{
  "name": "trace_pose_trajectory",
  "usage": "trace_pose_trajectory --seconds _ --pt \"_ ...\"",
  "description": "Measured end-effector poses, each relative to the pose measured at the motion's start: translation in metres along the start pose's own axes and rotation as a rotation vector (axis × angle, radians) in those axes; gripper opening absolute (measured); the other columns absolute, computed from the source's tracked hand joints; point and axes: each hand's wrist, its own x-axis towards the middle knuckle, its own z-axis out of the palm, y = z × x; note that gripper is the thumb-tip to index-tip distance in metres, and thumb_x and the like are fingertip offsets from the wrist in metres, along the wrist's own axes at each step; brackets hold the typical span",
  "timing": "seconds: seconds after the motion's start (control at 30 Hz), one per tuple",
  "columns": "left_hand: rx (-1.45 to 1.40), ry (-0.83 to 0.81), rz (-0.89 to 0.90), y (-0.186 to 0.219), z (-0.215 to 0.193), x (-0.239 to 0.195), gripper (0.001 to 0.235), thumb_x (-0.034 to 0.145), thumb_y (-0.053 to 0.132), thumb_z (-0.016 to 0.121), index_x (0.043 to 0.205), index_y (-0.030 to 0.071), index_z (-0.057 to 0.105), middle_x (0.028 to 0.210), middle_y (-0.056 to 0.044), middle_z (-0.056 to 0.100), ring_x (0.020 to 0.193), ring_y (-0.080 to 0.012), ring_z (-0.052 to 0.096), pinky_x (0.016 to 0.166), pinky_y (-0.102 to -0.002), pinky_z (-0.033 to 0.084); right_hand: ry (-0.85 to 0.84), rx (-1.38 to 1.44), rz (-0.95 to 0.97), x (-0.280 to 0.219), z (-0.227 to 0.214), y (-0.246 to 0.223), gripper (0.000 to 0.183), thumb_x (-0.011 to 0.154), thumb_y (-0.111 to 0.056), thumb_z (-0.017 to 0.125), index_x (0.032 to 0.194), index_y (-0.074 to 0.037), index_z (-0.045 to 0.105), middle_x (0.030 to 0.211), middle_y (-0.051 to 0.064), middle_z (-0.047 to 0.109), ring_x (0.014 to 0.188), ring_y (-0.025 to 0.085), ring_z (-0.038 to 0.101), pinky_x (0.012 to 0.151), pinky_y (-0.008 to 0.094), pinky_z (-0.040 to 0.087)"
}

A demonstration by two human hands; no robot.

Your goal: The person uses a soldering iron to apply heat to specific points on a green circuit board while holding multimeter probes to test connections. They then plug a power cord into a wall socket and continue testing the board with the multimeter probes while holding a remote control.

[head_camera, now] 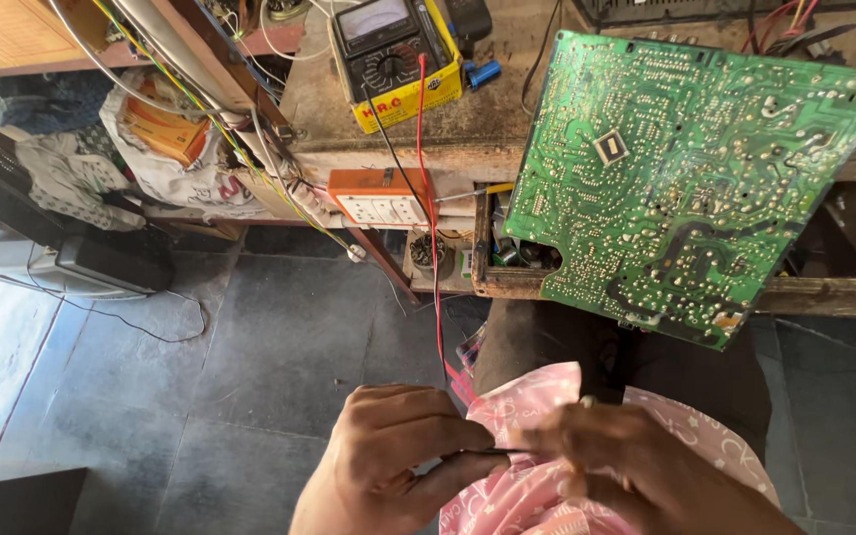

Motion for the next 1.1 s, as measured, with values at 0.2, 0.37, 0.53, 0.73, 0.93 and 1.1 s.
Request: trace_pose_trajectory --seconds 0.2,0.37,0.53,0.73,0.93,1.1 --pt "-0.132 0.002 -0.098 0.020 0.009 0.020 0.043 0.072 0.014 0.087 0.109 0.001 0.068 0.108 -0.011 0.071 0.090 -0.0243 0.075 0.075 -0.036 0.061 0.116 0.002 -0.099 -0.011 0.004 -0.003 0.017 0.098 -0.025 0.068 0.103 -0.011 0.076 0.094 0.004 0.079 0.089 0.023 0.079 0.076 0.038 0.059" --pt "-0.142 -0.110 -0.276 0.011 0.019 0.017 0.047 0.078 0.012 0.086 0.121 0.008 0.069 0.118 -0.006 0.071 0.088 -0.0195 0.075 0.072 -0.029 0.059 0.610 -0.220 -0.005 -0.017 -0.008 -0.034 0.022 0.101 -0.027 0.062 0.105 -0.011 0.076 0.099 0.004 0.079 0.088 0.017 0.077 0.077 0.034 0.062" --pt "0.180 0.363 0.154 -0.010 0.020 -0.001 0.022 0.071 0.013 0.089 0.090 0.013 0.077 0.083 -0.004 0.072 0.067 -0.0124 0.072 0.056 -0.025 0.054 0.775 0.161 -0.029 -0.049 -0.034 -0.036 0.029 0.107 -0.027 0.058 0.115 -0.002 0.070 0.093 0.017 0.077 0.079 0.022 0.076 0.075 0.040 0.065" --pt "0.005 0.309 0.534 -0.041 -0.017 -0.014 0.016 0.078 0.009 0.084 0.088 0.004 0.072 0.081 -0.004 0.071 0.065 -0.0135 0.074 0.059 -0.027 0.060 0.659 0.536 -0.083 -0.110 -0.077 0.018 0.039 0.106 -0.025 0.061 0.127 0.007 0.069 0.082 0.020 0.066 0.059 0.017 0.060 0.051 0.031 0.051" --pt "0.005 0.219 0.467 -0.039 -0.020 -0.003 0.011 0.082 0.011 0.075 0.088 0.002 0.074 0.079 -0.005 0.073 0.065 -0.0130 0.073 0.061 -0.024 0.058 0.351 -0.096 -0.209 -0.118 -0.126 -0.002 0.041 0.097 -0.032 0.072 0.128 -0.006 0.071 0.081 0.006 0.067 0.060 0.010 0.062 0.054 0.029 0.051" --pt "-0.079 -0.014 0.210 -0.038 0.015 0.022 0.025 0.093 0.023 0.065 0.102 0.001 0.074 0.082 -0.010 0.074 0.071 -0.0160 0.073 0.066 -0.027 0.057 0.198 -0.683 -0.330 -0.103 -0.150 -0.051 0.046 0.089 -0.038 0.080 0.129 -0.017 0.072 0.080 -0.006 0.068 0.061 0.004 0.064 0.057 0.027 0.052"
